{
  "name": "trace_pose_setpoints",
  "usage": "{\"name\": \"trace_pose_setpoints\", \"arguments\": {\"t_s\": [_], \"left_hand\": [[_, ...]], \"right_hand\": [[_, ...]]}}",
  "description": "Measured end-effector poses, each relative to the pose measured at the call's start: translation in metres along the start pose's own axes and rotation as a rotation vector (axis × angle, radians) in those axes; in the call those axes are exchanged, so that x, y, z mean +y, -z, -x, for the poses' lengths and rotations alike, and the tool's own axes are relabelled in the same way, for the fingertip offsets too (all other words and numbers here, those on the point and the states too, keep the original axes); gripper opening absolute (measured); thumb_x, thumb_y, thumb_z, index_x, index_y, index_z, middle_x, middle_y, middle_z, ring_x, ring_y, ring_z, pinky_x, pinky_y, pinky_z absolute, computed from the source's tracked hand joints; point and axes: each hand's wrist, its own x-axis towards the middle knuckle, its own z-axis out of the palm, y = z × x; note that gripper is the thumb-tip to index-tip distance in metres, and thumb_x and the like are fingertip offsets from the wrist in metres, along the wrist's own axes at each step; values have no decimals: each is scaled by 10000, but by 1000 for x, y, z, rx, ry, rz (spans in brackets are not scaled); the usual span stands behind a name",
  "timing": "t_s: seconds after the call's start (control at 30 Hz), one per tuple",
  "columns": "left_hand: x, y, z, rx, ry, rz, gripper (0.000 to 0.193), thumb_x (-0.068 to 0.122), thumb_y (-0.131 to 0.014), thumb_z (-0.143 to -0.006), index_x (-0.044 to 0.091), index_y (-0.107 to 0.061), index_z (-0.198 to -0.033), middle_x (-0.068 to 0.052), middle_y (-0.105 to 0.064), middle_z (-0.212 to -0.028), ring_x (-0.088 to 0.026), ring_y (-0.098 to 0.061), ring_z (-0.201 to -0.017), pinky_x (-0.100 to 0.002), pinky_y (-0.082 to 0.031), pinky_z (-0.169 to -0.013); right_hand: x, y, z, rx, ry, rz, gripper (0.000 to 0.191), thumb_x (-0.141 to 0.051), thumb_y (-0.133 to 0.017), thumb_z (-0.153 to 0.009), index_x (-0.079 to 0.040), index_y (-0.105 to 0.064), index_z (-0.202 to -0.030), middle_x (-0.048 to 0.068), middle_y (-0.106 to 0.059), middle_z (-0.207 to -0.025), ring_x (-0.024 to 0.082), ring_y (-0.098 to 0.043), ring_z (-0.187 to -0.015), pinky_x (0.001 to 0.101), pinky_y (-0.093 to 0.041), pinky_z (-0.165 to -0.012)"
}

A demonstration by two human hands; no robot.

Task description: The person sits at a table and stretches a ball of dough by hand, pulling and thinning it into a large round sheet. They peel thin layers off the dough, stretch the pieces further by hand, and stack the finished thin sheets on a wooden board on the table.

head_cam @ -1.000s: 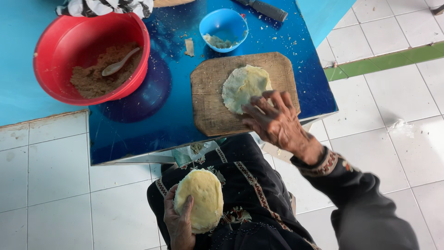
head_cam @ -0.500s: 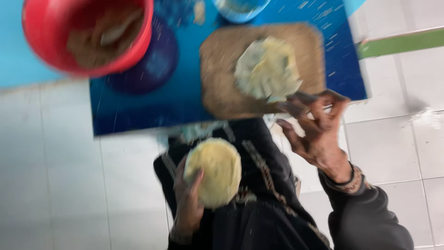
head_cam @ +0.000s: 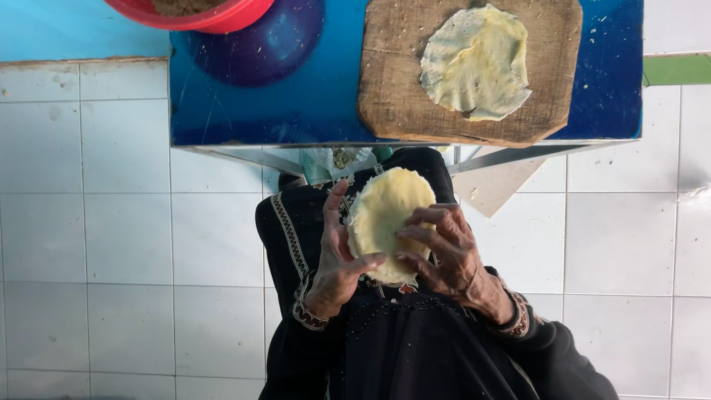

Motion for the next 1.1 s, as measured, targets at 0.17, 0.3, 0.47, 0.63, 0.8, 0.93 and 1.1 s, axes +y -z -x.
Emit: {"name": "trace_pose_setpoints", "arguments": {"t_s": [0.17,0.3,0.47,0.63,0.8,0.93,1.1], "left_hand": [[11,-2,8,44,75,56,1246,-41,-766,-733,277,33,-1635,-125,-558,-1438,-264,-598,-1305,-481,-549,-1098],[26,4,18,-66,163,-35,1245,-38,-759,-778,262,22,-1700,-205,-562,-1439,-288,-611,-1312,-486,-535,-1138],[14,12,15,-138,8,-94,1180,44,-796,-836,217,39,-1652,-138,-373,-1661,-256,-577,-1391,-488,-581,-1111],[-32,43,28,-121,-92,564,1105,97,-787,-859,220,-24,-1649,-117,-257,-1690,-299,-585,-1342,-433,-581,-998],[-93,60,52,-571,-116,704,797,161,-638,-983,124,-199,-1648,-170,-333,-1642,-308,-527,-1421,-482,-493,-1154],[-96,63,49,-64,21,661,768,280,-673,-994,40,-261,-1596,-216,-427,-1537,-354,-482,-1428,-560,-434,-1176],[-84,56,40,70,86,816,748,227,-691,-998,-16,-275,-1570,-276,-458,-1490,-401,-504,-1376,-566,-459,-1128]], "right_hand": [[4,19,10,-136,86,-20,761,-550,-834,-665,-134,-659,-1277,92,-575,-1312,341,-458,-1265,551,-455,-1048],[13,16,22,-116,-217,-469,933,-515,-870,-727,-78,-457,-1440,183,-464,-1447,374,-419,-1401,573,-466,-1119],[13,-6,34,-265,-853,-1103,769,-193,-892,-766,-33,-533,-1427,210,-669,-1328,378,-618,-1272,545,-541,-1085],[4,-13,30,-9,-797,-1490,689,-88,-826,-830,-33,-501,-1435,159,-670,-1286,302,-655,-1207,481,-554,-1038],[-4,-22,19,-65,-766,-1319,564,-171,-786,-906,39,-552,-1375,198,-705,-1241,312,-705,-1147,449,-604,-964],[-7,-30,16,-125,-809,-1040,523,-289,-707,-938,33,-580,-1330,175,-742,-1187,288,-736,-1074,391,-639,-880],[-5,-22,24,117,-486,-377,574,-301,-665,-977,14,-445,-1402,147,-620,-1142,224,-639,-1023,327,-579,-850]]}}
